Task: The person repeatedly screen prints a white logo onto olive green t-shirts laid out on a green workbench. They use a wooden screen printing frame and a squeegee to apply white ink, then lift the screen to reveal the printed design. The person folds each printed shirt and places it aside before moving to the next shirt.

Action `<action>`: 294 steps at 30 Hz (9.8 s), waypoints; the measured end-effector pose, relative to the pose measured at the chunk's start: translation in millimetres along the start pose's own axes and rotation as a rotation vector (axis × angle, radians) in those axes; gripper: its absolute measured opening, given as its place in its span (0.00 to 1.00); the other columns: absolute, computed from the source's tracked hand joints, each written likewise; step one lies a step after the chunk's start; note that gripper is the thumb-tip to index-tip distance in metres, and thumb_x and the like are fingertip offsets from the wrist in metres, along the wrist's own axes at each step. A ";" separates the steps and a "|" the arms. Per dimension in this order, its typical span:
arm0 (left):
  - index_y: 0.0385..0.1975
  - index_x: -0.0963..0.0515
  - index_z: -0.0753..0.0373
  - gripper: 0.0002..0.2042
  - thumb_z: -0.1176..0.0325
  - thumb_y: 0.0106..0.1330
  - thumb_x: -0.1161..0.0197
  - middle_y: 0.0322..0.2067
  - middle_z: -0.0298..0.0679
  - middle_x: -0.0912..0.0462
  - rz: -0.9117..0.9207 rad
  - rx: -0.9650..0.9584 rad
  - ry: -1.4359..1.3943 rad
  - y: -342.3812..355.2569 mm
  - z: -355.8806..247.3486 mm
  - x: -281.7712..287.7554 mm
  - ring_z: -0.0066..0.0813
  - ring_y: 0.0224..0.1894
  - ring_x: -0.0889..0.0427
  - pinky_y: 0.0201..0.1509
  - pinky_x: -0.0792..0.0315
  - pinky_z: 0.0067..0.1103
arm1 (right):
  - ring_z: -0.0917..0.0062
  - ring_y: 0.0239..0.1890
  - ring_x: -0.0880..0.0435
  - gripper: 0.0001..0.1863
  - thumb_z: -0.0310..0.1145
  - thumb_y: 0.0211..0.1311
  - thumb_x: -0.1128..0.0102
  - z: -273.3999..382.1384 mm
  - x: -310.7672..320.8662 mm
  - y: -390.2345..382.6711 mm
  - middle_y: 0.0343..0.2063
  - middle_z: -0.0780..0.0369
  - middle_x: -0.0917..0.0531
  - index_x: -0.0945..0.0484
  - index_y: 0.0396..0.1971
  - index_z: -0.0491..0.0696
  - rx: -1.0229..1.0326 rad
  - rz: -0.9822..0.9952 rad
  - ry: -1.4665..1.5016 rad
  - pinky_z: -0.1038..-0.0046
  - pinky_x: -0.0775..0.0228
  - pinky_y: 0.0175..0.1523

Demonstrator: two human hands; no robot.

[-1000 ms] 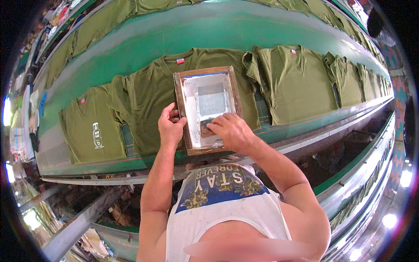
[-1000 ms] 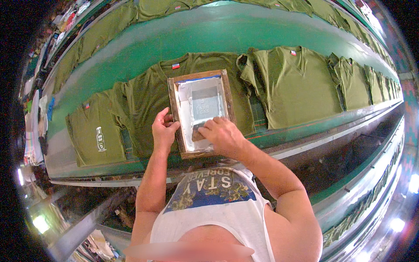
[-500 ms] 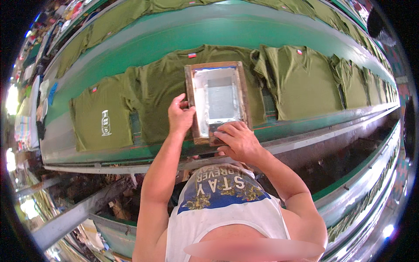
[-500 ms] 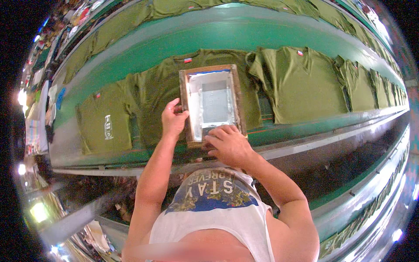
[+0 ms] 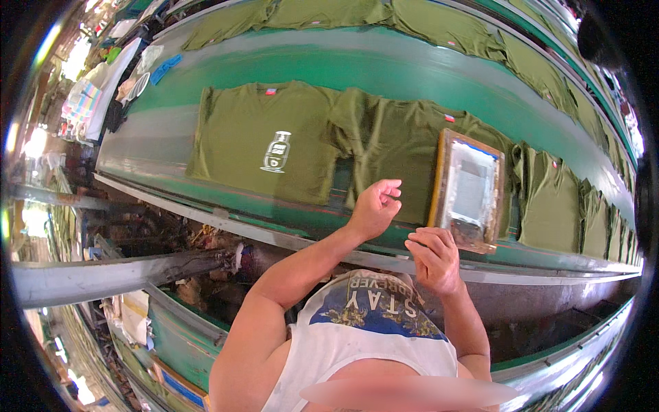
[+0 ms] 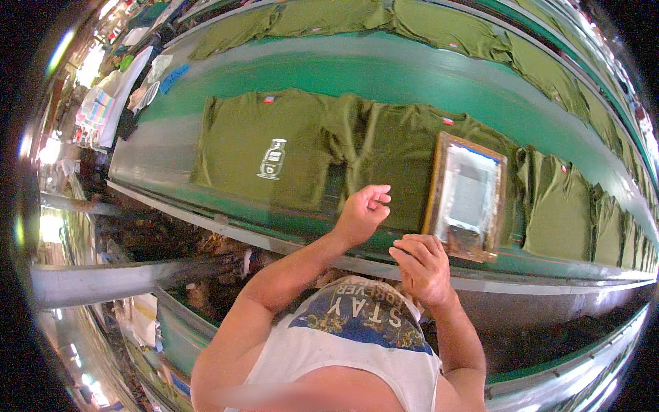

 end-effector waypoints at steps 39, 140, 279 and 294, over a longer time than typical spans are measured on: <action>0.61 0.15 0.66 0.18 0.75 0.72 0.27 0.44 0.41 0.09 -0.424 0.005 0.504 -155.6 -31.4 380.5 0.31 0.45 0.11 0.54 0.16 0.28 | 0.62 0.46 0.14 0.09 0.32 0.59 0.21 59.1 -222.5 84.6 0.40 0.62 0.13 0.12 0.37 0.49 -0.086 0.231 -0.076 0.59 0.20 0.55; 0.66 0.17 0.57 0.25 0.76 0.67 0.35 0.41 0.45 0.09 -0.462 -0.263 0.764 271.0 1.0 430.8 0.50 0.44 0.12 0.53 0.19 0.44 | 0.52 0.46 0.13 0.06 0.19 0.64 0.37 -243.5 -266.3 335.3 0.39 0.55 0.15 0.17 0.37 0.46 -0.244 -0.123 -0.275 0.53 0.16 0.50; 0.63 0.16 0.70 0.26 0.78 0.63 0.23 0.42 0.40 0.09 -0.032 0.288 0.053 103.6 17.5 -110.5 0.24 0.36 0.12 0.35 0.17 0.25 | 0.51 0.55 0.13 0.19 0.20 0.63 0.36 -272.8 92.4 -14.9 0.47 0.54 0.10 0.09 0.53 0.47 -0.212 0.380 -0.018 0.52 0.20 0.62; 0.62 0.15 0.70 0.25 0.76 0.63 0.22 0.42 0.40 0.08 -0.075 0.300 0.144 102.6 13.4 -107.7 0.24 0.36 0.12 0.35 0.18 0.24 | 0.58 0.55 0.11 0.21 0.24 0.59 0.31 -220.5 69.5 -50.8 0.48 0.58 0.08 0.09 0.53 0.51 -0.203 0.433 -0.063 0.57 0.18 0.63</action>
Point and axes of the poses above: each hand's wrist, its own y-axis towards the middle knuckle, its own x-axis out of the back of the hand, z = x × y, the point moved 10 cm from there along y, towards the middle knuckle
